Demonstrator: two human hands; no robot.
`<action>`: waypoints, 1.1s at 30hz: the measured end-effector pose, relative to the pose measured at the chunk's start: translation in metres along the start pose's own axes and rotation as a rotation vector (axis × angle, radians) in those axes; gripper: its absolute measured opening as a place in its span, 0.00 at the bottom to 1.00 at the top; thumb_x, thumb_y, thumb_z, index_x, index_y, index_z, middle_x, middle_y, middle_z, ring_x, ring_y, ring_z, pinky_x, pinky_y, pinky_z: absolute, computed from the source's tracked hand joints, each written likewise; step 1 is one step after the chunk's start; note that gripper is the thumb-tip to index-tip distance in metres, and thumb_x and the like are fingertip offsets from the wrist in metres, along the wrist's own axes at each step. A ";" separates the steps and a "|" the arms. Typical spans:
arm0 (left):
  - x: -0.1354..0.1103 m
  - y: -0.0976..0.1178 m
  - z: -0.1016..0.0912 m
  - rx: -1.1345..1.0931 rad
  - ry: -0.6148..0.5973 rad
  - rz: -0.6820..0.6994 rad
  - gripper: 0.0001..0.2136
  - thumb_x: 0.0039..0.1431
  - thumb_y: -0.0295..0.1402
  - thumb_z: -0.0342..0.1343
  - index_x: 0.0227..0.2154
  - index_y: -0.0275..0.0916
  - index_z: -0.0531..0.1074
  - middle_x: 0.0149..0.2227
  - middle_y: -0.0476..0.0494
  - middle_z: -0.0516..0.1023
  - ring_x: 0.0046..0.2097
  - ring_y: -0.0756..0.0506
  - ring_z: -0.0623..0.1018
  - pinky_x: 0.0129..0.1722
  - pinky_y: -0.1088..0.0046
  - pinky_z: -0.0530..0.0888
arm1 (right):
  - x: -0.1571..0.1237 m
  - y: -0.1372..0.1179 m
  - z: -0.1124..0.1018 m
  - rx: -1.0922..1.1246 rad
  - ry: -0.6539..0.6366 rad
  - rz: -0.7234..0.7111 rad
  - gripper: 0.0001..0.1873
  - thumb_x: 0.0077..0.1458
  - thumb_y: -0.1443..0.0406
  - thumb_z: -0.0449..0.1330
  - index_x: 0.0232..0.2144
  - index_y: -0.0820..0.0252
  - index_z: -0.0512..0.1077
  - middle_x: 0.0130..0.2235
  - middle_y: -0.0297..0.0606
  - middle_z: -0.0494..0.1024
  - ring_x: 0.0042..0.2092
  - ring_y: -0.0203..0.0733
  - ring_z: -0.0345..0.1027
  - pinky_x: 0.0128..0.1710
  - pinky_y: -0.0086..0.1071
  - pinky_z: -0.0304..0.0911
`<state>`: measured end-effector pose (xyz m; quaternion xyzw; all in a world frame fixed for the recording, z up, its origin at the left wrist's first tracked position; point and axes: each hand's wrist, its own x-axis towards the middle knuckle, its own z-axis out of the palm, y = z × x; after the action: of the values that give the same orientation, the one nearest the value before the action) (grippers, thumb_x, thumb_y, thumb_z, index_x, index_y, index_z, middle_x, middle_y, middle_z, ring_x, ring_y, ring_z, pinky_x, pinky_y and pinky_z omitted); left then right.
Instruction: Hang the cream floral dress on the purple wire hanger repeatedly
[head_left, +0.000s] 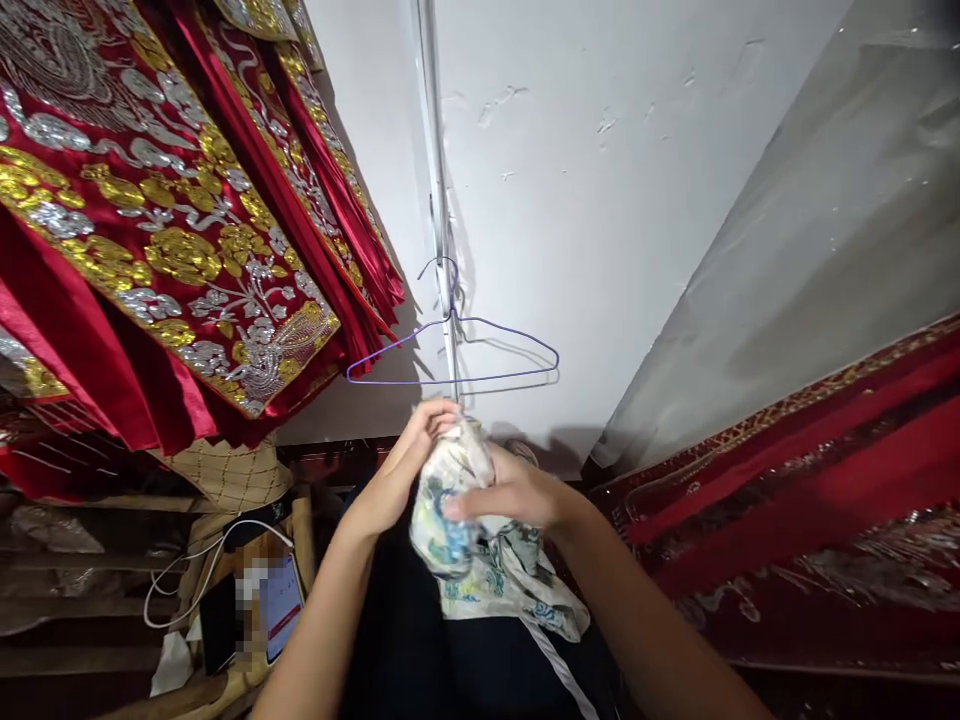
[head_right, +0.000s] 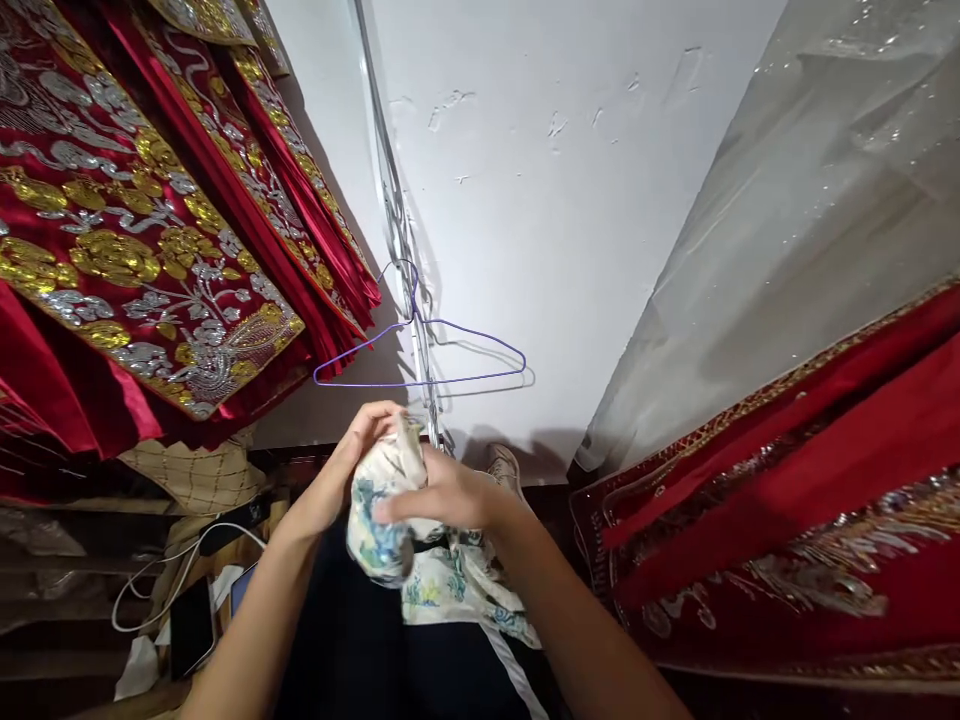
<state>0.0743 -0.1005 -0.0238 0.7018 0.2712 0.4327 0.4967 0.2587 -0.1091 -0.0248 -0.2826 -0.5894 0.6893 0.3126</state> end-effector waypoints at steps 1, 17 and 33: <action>-0.007 -0.008 -0.008 0.002 -0.069 -0.058 0.23 0.71 0.50 0.40 0.59 0.45 0.64 0.55 0.39 0.72 0.59 0.39 0.69 0.59 0.62 0.66 | 0.001 -0.010 -0.006 -0.026 -0.001 0.042 0.19 0.42 0.65 0.73 0.38 0.61 0.75 0.32 0.33 0.77 0.35 0.41 0.72 0.39 0.35 0.69; -0.066 0.048 -0.097 0.284 0.196 -0.312 0.20 0.58 0.51 0.57 0.22 0.40 0.64 0.21 0.51 0.60 0.23 0.50 0.59 0.22 0.75 0.57 | 0.081 0.016 -0.106 -0.279 0.689 -0.354 0.12 0.53 0.57 0.58 0.34 0.57 0.77 0.26 0.33 0.74 0.30 0.40 0.66 0.33 0.32 0.63; 0.023 -0.004 -0.138 1.149 -0.190 -0.309 0.18 0.65 0.42 0.47 0.42 0.38 0.77 0.48 0.36 0.80 0.50 0.37 0.78 0.53 0.62 0.71 | 0.020 0.049 -0.113 -0.649 0.636 -0.377 0.05 0.40 0.68 0.54 0.19 0.58 0.59 0.22 0.28 0.57 0.28 0.34 0.47 0.28 0.31 0.44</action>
<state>-0.0357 -0.0169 -0.0019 0.8458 0.5149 0.0752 0.1174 0.3264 -0.0272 -0.0904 -0.4503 -0.6899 0.2808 0.4923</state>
